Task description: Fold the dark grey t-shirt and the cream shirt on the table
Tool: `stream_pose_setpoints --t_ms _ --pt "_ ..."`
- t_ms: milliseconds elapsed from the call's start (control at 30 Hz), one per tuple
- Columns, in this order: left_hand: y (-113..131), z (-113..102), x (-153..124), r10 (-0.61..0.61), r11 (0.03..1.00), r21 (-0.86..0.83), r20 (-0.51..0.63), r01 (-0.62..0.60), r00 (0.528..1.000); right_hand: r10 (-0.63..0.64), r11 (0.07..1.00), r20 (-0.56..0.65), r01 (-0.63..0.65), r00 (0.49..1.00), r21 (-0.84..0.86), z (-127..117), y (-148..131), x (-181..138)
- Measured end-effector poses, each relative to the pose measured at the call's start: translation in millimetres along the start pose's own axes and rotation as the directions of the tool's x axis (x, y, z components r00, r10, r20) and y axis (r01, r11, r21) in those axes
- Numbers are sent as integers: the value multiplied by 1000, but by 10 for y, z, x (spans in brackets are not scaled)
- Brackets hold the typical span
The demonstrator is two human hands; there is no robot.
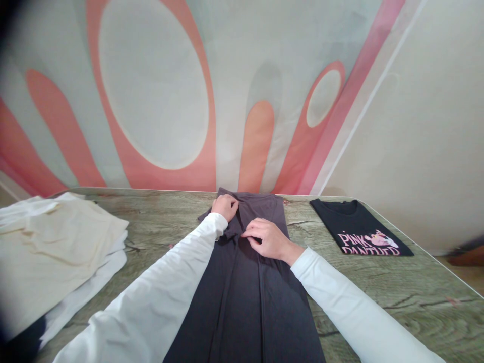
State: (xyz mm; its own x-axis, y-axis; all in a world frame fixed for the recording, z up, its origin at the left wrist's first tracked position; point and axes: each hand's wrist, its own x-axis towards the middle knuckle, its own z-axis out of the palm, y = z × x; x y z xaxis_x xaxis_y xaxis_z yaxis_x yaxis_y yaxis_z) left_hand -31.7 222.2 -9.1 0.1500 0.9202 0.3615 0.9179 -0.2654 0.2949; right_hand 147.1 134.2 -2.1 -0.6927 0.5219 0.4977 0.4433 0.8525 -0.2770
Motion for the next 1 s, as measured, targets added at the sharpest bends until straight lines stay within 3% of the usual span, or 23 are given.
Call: stream_pose_setpoints --t_ms 167,367,500,667,767,833,933,1000 --pt "9 -16 0 -18 999 -34 3 18 1000 -7 1000 4 7 1000 -19 -9 -7 16" --pt "13 -66 -12 -31 999 -14 17 31 999 30 992 -13 -29 999 119 -74 -99 29" --pt "26 -74 -27 -64 998 -7 18 65 998 144 983 -107 -130 984 129 -84 -26 22" --pt "64 -132 -44 -78 997 19 -70 80 995 323 946 -245 -320 914 55 -91 286 -59" --pt "116 -181 -14 27 1000 7 -87 -26 996 359 927 -282 -375 890 -2 -105 451 -115" --pt "167 -182 8 175 984 -30 7 -174 985 365 920 -273 -389 890 -38 -101 516 -133" --pt "255 -109 -15 376 926 -83 188 -367 907 347 925 -208 -370 915 -87 -65 574 -149" --pt "306 -31 -78 400 915 -64 266 -398 877 324 930 -154 -344 933 -129 -32 610 -172"
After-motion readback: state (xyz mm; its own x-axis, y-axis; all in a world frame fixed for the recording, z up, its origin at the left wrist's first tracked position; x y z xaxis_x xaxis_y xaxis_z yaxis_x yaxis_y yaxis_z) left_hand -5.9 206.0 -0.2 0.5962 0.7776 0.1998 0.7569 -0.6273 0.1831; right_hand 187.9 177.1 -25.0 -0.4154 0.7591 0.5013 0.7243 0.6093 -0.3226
